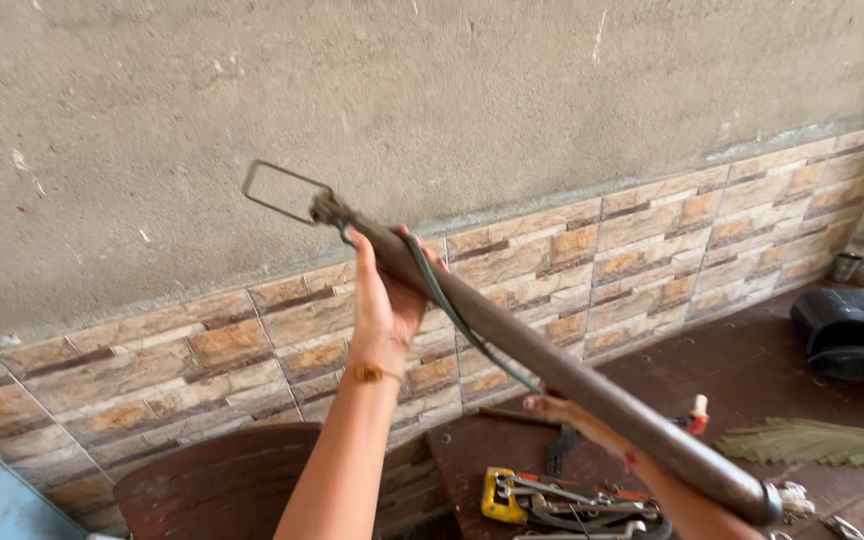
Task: The person sweeps a wooden table with a broom, then picks up tools including a pump, a hammer, and wrenches and places them onto a metal cabinet by hand.
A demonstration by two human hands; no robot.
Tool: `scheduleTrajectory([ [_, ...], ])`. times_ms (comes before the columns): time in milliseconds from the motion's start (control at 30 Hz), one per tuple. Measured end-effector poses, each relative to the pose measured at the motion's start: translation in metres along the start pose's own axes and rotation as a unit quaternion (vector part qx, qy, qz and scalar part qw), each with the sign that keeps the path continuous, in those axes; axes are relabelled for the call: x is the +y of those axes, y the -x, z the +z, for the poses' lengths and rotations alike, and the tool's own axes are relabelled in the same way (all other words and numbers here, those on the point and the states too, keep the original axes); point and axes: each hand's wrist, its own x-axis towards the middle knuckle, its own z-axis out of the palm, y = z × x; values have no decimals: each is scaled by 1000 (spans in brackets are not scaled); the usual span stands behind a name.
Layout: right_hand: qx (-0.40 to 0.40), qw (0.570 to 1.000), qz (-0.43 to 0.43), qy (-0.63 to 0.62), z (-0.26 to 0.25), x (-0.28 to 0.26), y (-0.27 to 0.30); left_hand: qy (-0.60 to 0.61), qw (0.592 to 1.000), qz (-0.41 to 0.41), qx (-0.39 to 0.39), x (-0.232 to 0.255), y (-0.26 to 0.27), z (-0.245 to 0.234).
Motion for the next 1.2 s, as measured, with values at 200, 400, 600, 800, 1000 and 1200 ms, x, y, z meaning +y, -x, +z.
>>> scheduleTrajectory([
  [200,72,971,-158,167,-35,-14,19,40,999,30,-5,25,-3,23],
  [400,30,969,-25,243,-55,-42,9,73,996,13,-49,39,-6,27],
  [600,24,945,99,312,-78,-108,-24,-128,986,4,-105,14,-10,21],
  [800,152,971,165,89,-68,-139,-46,-415,904,22,-101,-26,-8,12],
  [1000,170,962,129,-169,-9,-160,-19,-411,904,118,17,-34,-8,7],
  [1200,168,945,38,-280,61,-164,2,-213,938,203,184,-22,-20,-24],
])
